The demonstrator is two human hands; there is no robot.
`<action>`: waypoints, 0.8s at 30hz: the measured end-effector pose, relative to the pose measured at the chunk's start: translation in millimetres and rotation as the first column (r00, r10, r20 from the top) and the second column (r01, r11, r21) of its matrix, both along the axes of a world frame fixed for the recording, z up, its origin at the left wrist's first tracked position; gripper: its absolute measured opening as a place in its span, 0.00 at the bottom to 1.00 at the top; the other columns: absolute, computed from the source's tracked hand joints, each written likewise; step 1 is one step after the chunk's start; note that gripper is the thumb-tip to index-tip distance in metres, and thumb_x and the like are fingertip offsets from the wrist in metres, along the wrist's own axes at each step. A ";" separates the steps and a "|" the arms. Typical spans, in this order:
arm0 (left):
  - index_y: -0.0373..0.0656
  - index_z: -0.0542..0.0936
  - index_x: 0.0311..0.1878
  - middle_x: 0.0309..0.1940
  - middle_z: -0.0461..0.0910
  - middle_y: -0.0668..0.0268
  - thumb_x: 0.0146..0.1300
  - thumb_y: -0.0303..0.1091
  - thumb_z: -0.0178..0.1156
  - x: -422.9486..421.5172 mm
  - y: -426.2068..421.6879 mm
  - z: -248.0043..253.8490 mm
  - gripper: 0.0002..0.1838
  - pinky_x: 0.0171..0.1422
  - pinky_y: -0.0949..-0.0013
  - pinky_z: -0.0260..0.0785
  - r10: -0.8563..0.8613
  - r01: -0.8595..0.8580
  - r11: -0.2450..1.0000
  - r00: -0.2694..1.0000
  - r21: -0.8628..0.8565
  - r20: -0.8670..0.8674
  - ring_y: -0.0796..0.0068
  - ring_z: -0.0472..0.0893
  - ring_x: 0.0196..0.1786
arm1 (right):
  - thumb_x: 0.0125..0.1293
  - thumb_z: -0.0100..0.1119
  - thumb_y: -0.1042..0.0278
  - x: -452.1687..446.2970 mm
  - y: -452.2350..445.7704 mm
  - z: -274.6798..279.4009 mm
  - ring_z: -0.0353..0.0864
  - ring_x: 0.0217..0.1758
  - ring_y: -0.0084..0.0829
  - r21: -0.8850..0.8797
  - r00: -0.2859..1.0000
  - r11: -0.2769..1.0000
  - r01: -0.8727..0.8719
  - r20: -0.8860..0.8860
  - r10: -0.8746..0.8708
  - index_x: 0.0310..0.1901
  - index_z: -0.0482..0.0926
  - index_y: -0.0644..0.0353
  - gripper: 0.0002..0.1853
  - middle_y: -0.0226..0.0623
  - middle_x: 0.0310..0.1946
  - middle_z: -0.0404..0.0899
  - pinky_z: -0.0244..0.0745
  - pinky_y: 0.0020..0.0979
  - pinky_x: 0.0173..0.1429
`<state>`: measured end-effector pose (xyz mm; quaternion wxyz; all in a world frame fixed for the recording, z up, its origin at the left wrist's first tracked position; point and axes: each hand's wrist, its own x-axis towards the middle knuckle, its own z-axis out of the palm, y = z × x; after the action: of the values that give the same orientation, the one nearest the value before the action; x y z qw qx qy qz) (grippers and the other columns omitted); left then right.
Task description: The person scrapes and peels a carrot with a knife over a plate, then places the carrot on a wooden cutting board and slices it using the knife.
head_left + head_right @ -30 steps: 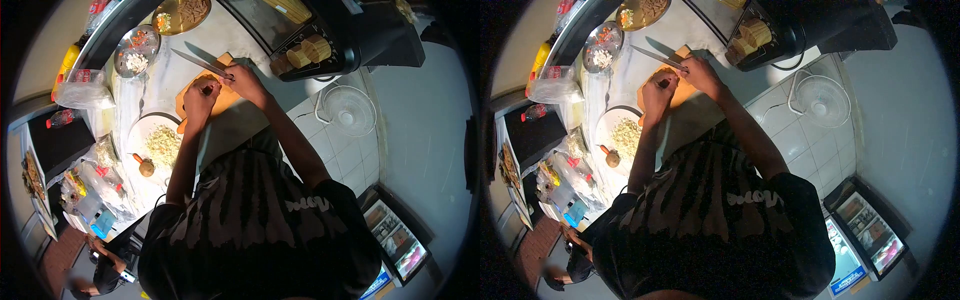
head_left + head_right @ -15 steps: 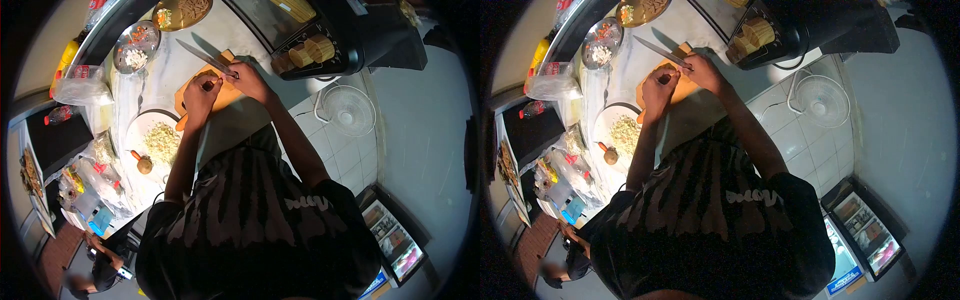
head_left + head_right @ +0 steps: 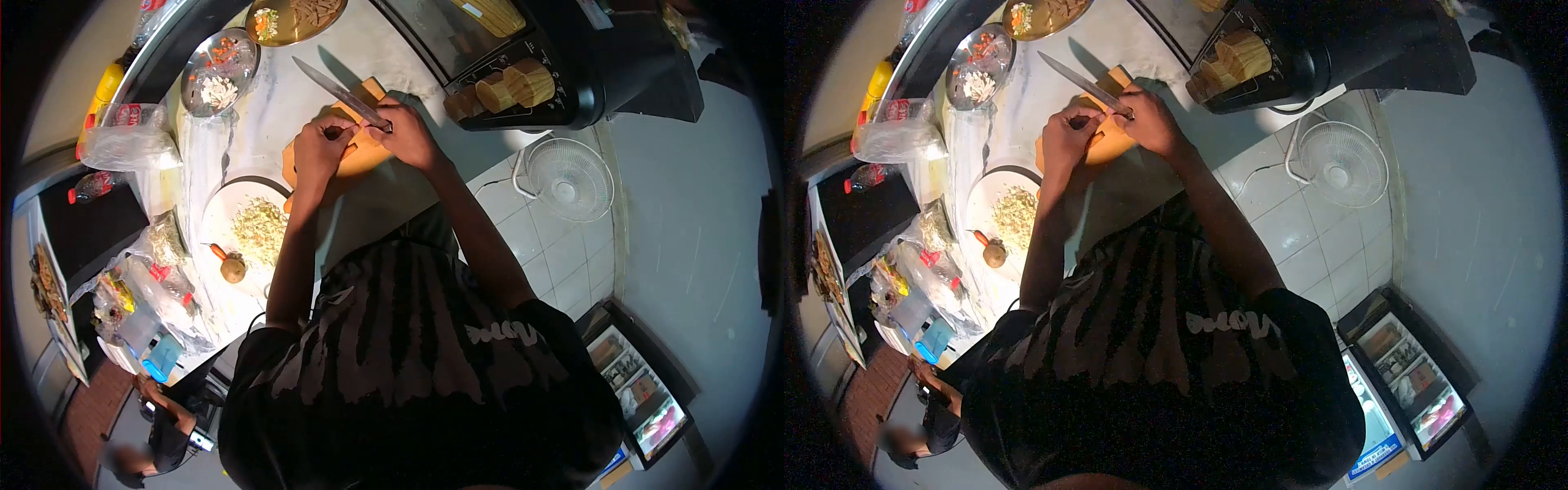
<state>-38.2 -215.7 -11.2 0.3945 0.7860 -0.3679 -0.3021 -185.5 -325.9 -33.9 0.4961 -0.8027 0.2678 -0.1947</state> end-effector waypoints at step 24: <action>0.37 0.87 0.38 0.26 0.85 0.66 0.64 0.32 0.69 -4.7 1.7 5.7 0.08 0.33 0.76 0.71 0.031 -0.025 0.997 0.996 0.075 -0.078 0.83 0.81 0.27 | 0.58 0.66 0.71 6.1 -0.2 -2.2 0.81 0.39 0.52 -0.093 0.999 0.995 0.022 -0.021 -0.024 0.37 0.83 0.60 0.06 0.47 0.35 0.77 0.75 0.45 0.42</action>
<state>-42.9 -214.0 -5.5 0.3836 0.7924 -0.3296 -0.3410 -179.4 -326.1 -36.1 0.4531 -0.8237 0.2732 -0.2037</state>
